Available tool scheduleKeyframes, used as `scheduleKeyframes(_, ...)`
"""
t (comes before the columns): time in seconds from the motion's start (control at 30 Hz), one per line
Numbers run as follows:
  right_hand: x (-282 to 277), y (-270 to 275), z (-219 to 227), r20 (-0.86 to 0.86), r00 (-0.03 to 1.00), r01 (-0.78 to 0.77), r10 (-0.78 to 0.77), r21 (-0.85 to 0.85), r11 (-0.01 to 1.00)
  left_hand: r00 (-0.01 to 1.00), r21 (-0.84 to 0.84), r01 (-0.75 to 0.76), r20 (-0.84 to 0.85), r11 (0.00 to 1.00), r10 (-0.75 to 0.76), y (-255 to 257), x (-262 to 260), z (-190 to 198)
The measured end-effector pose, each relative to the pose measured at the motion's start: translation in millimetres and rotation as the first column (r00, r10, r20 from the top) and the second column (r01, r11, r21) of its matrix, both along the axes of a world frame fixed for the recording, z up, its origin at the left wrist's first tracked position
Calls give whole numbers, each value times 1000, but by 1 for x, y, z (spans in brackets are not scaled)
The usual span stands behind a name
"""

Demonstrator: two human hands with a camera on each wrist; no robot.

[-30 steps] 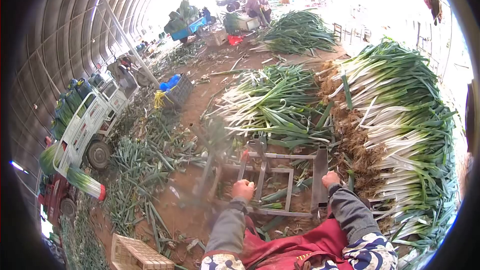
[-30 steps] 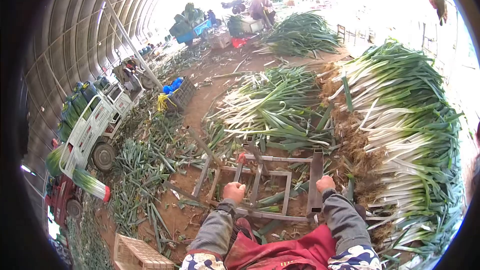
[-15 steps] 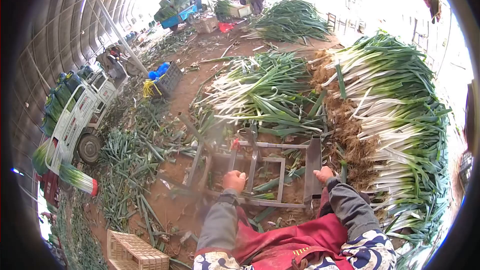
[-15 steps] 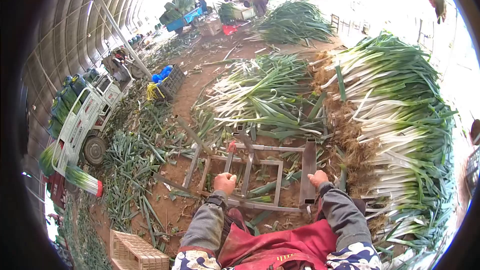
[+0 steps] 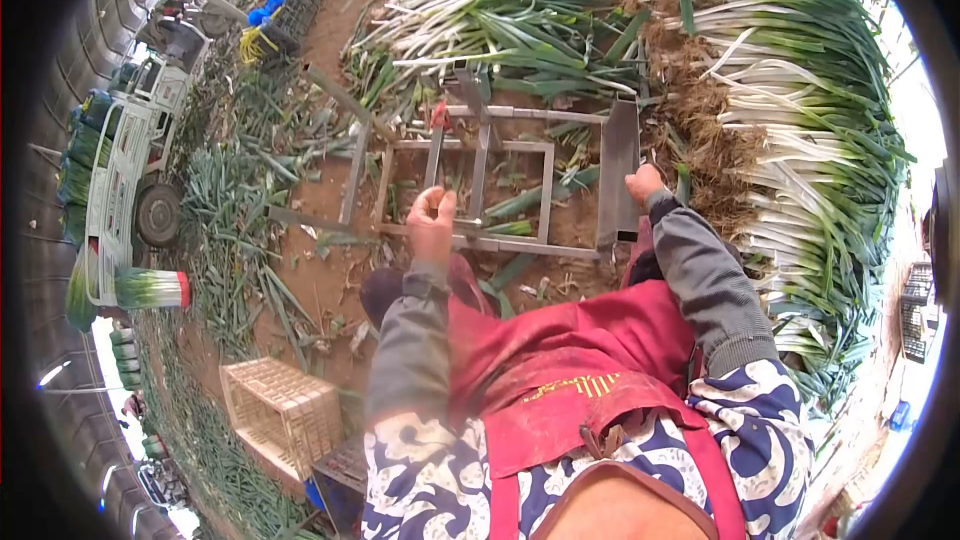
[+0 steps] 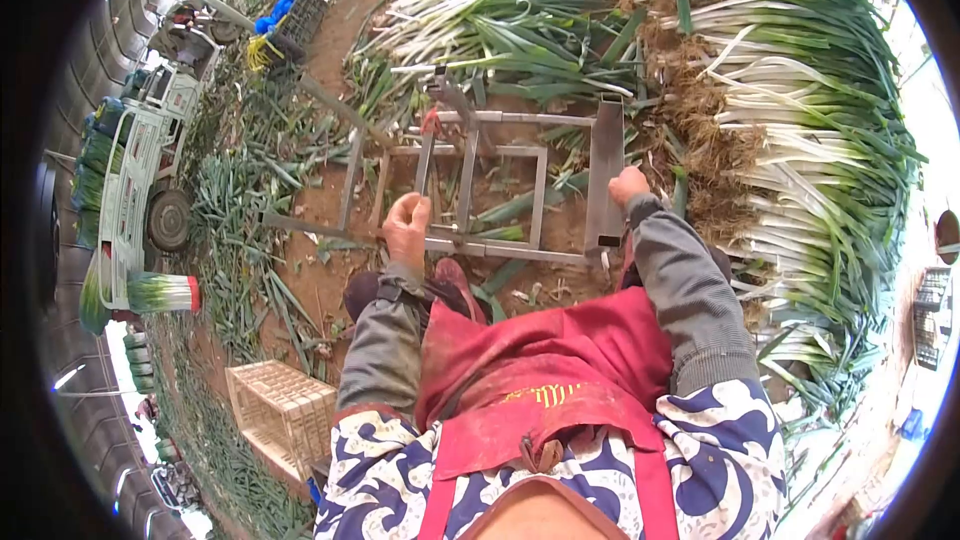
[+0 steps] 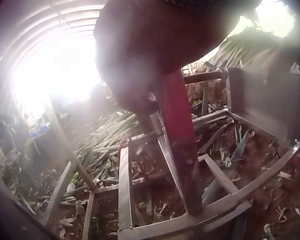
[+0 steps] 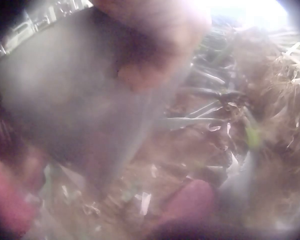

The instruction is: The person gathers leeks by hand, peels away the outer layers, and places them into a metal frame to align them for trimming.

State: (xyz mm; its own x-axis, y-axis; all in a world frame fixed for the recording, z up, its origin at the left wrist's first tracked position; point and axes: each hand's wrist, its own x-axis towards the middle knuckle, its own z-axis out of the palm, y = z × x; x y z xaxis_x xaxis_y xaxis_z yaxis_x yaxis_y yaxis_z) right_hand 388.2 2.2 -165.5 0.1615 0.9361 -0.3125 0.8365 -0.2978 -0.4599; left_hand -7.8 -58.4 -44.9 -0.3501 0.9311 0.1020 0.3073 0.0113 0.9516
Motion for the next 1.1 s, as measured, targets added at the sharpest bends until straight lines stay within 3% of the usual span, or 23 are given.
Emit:
scheduleKeyframes(0.07, 1, 2, -3, 55, 997, -53, 54, -13, 998, 991, -37, -75, -113, 996, 71, 11, 2, -3)
scheduleKeyframes(0.1, 2, 2, -8, 54, 998, -34, 34, 1, 999, 992, -65, -116, -53, 991, 113, 18, 3, -8)
scheduleKeyframes(0.2, 13, 13, -44, 216, 945, -241, 245, -46, 969, 992, -27, -129, 8, 991, 129, 27, 0, -26)
scheduleKeyframes(0.23, 3, 6, -3, 155, 971, -169, 182, -89, 982, 990, -8, -139, 9, 990, 139, 26, 3, -24)
scheduleKeyframes(0.37, -4, 1, 12, 40, 999, 11, -9, -57, 998, 984, -25, -134, -120, 991, 130, 25, 5, -16)
scheduleKeyframes(0.47, 6, 11, -22, 79, 997, -22, 27, -57, 998, 992, -77, -127, 17, 989, 129, 25, 15, -1)
scheduleKeyframes(0.5, -2, 4, 14, -38, 994, 101, -105, -100, 990, 992, -76, -125, 15, 989, 127, 27, 15, -1)
scheduleKeyframes(0.6, 3, 16, -6, 12, 989, 145, -145, -77, 986, 991, -83, -130, -31, 988, 128, 33, 11, -11)
scheduleKeyframes(0.67, 16, 26, -28, 92, 992, -88, 91, -42, 995, 988, -82, -153, -11, 985, 153, 39, 19, 3)
scheduleKeyframes(0.73, 11, 30, 15, 0, 1000, -30, 30, 28, 999, 986, -56, -159, 41, 986, 162, 51, 24, 14)
scheduleKeyframes(0.87, 14, 48, 16, -32, 999, -3, 4, 40, 999, 987, -25, -153, 52, 988, 154, 63, 26, 17)
scheduleKeyframes(0.9, 12, 45, 10, -34, 994, 108, -106, 48, 993, 988, 0, -150, 38, 989, 150, 60, 23, 2)
scheduleKeyframes(0.93, 12, 41, 10, -28, 995, 95, -93, 43, 995, 984, 105, -124, -117, 987, 136, 57, 17, -22)
scheduleKeyframes(1.0, 11, 28, 9, -13, 998, 66, -65, 31, 997, 982, -63, -173, 69, 983, 178, 32, 33, -5)
scheduleKeyframes(1.03, 11, 21, 11, 125, 984, -136, 126, 70, 988, 985, -109, -138, 86, 984, 148, 33, 32, -1)
scheduleKeyframes(1.1, 14, 25, 4, 283, 898, -351, 337, -2, 936, 985, -202, -80, 135, 976, 109, 28, 29, 3)
